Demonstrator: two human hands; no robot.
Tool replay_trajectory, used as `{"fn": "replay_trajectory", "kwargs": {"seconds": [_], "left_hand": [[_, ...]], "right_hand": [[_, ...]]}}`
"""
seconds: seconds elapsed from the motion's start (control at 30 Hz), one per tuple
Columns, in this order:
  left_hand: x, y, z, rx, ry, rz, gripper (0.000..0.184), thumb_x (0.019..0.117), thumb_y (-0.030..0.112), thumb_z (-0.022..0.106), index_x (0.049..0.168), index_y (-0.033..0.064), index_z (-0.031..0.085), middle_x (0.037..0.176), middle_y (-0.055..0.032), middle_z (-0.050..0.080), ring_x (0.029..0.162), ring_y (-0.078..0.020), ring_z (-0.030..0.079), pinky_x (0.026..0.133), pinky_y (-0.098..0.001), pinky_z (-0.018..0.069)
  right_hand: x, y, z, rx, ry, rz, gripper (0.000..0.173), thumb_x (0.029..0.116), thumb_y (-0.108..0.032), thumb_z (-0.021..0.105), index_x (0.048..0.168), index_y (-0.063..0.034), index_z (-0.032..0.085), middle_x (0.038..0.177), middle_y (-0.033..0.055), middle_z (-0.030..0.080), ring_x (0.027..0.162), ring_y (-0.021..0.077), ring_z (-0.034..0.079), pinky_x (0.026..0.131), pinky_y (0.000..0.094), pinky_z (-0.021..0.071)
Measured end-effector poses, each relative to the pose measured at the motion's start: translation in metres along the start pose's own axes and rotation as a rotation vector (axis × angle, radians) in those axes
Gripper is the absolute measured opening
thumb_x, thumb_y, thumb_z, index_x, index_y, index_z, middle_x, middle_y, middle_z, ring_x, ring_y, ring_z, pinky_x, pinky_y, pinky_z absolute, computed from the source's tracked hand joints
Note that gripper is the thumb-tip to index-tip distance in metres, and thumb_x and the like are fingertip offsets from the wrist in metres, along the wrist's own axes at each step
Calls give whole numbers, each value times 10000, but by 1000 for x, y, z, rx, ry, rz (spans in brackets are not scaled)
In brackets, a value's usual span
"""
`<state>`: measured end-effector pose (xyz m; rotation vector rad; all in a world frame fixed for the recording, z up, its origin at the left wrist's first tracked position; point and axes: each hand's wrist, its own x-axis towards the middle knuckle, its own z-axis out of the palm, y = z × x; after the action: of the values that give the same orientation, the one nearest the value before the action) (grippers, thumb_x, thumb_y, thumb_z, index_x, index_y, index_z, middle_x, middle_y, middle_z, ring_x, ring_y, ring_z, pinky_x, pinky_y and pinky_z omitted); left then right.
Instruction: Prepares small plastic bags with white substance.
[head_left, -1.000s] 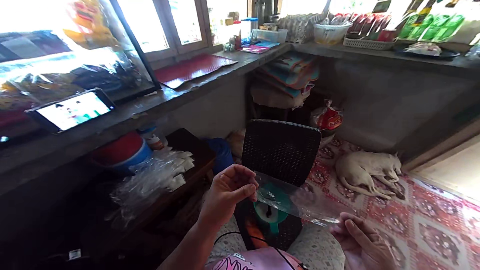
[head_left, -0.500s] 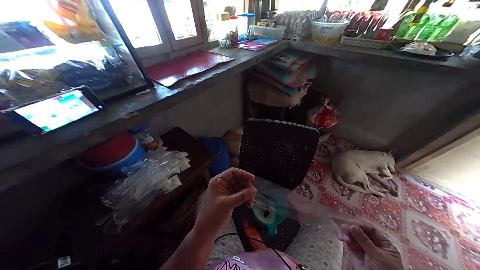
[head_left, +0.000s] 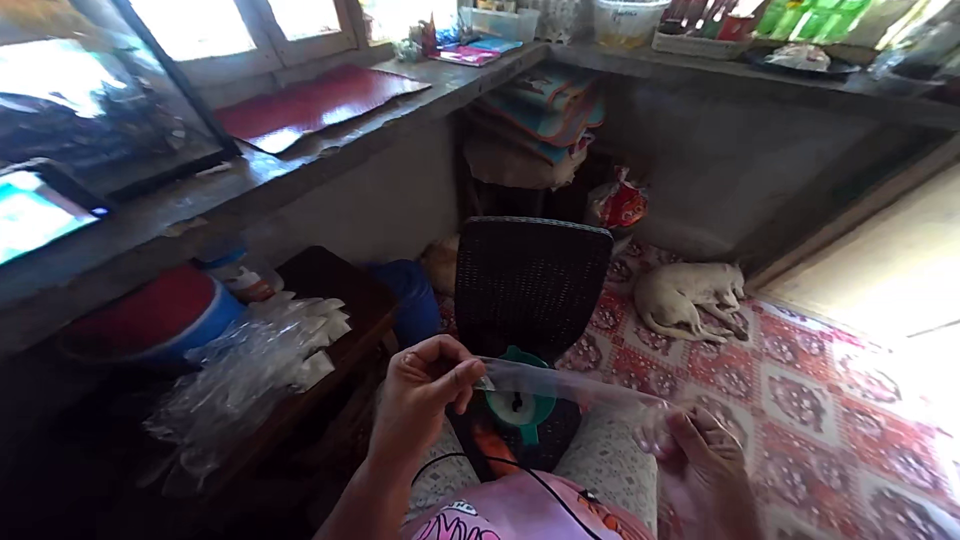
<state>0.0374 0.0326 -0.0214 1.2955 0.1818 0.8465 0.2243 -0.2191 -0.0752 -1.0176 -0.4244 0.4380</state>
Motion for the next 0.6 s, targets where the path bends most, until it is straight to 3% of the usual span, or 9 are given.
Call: {"fn": "replay_trajectory", "kwargs": {"seconds": [0.1, 0.3, 0.4, 0.6], "left_hand": [[2, -5, -7, 18, -9, 21, 119, 914, 198, 777, 905, 86, 739, 779, -17, 680, 557, -66, 601, 521, -218, 550], [1, -14, -20, -4, 54, -45, 104, 932, 224, 755, 977, 130, 756, 917, -46, 733, 692, -119, 700, 614, -272, 618], [0, -15, -24, -9, 43, -71, 114, 939, 227, 749, 991, 126, 746, 933, -60, 737, 701, -124, 706, 621, -270, 621], [-3, -18, -25, -24, 28, -66, 126, 933, 238, 756, 991, 126, 749, 930, -63, 736, 697, -125, 708, 621, -271, 623]], "right_hand": [[5, -6, 4, -29, -24, -24, 87, 909, -215, 771, 959, -145, 772, 788, 0, 739, 666, 72, 699, 666, 248, 621], [16, -18, -1, -20, -78, 10, 194, 923, -26, 711, 1110, -12, 763, 984, 112, 752, 828, 151, 730, 796, 314, 633], [22, -24, 1, -22, -105, -24, 295, 902, 15, 714, 1197, -1, 704, 957, 119, 742, 825, 175, 728, 793, 336, 631], [31, -49, 16, -227, -98, -220, 330, 884, 51, 710, 1184, -18, 590, 923, 105, 735, 806, 179, 733, 778, 316, 630]]}}
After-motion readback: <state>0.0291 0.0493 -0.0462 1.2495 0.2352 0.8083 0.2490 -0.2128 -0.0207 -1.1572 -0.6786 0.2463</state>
